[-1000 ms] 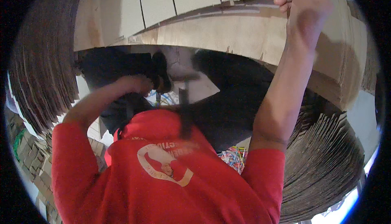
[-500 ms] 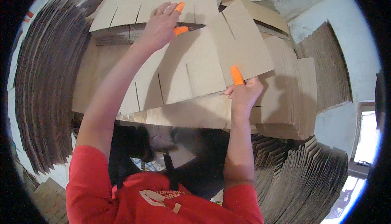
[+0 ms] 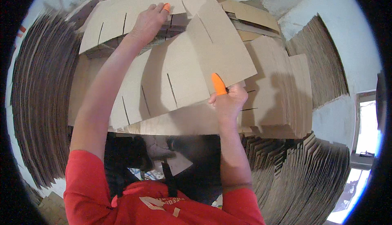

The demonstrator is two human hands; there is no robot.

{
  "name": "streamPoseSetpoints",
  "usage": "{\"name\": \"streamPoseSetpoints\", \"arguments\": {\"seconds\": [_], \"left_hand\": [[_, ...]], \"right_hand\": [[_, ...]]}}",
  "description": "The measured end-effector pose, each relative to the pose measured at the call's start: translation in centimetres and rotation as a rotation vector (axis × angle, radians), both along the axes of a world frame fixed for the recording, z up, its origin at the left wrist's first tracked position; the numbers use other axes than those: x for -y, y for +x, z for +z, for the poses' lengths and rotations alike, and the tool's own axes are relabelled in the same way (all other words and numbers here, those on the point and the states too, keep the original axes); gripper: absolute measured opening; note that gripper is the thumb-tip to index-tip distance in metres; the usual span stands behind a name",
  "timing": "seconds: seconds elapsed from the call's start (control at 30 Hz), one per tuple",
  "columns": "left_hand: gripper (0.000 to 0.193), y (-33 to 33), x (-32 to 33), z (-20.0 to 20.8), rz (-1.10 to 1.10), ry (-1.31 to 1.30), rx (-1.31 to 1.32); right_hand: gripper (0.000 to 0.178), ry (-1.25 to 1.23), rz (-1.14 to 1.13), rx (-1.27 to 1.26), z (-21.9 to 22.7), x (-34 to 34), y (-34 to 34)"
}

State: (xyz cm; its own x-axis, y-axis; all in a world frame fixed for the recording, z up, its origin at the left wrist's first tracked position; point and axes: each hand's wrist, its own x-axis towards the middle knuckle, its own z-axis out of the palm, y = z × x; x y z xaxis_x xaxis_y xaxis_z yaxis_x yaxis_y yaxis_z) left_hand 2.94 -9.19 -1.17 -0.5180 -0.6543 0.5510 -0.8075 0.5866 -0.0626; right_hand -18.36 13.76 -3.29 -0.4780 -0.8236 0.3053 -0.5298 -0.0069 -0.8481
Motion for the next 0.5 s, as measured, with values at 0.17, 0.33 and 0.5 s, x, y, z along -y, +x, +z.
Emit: {"name": "streamPoseSetpoints", "arguments": {"seconds": [0.17,0.33,0.5], "left_hand": [[0.055,-1.5,-2.3,1.5,-0.035,-0.06,0.192],[0.051,-2.5,-5.3,2.9,-0.074,-0.066,0.309],[0.029,-2.4,-7.7,3.7,-0.21,-0.23,0.243]], "right_hand": [[0.024,0.067,-0.028,0.034,-0.3,-0.1,-0.3],[0.018,-0.015,-0.005,-0.147,0.8,-0.1,0.4],[0.045,-0.08,0.04,-0.082,2.3,0.1,1.9]]}}
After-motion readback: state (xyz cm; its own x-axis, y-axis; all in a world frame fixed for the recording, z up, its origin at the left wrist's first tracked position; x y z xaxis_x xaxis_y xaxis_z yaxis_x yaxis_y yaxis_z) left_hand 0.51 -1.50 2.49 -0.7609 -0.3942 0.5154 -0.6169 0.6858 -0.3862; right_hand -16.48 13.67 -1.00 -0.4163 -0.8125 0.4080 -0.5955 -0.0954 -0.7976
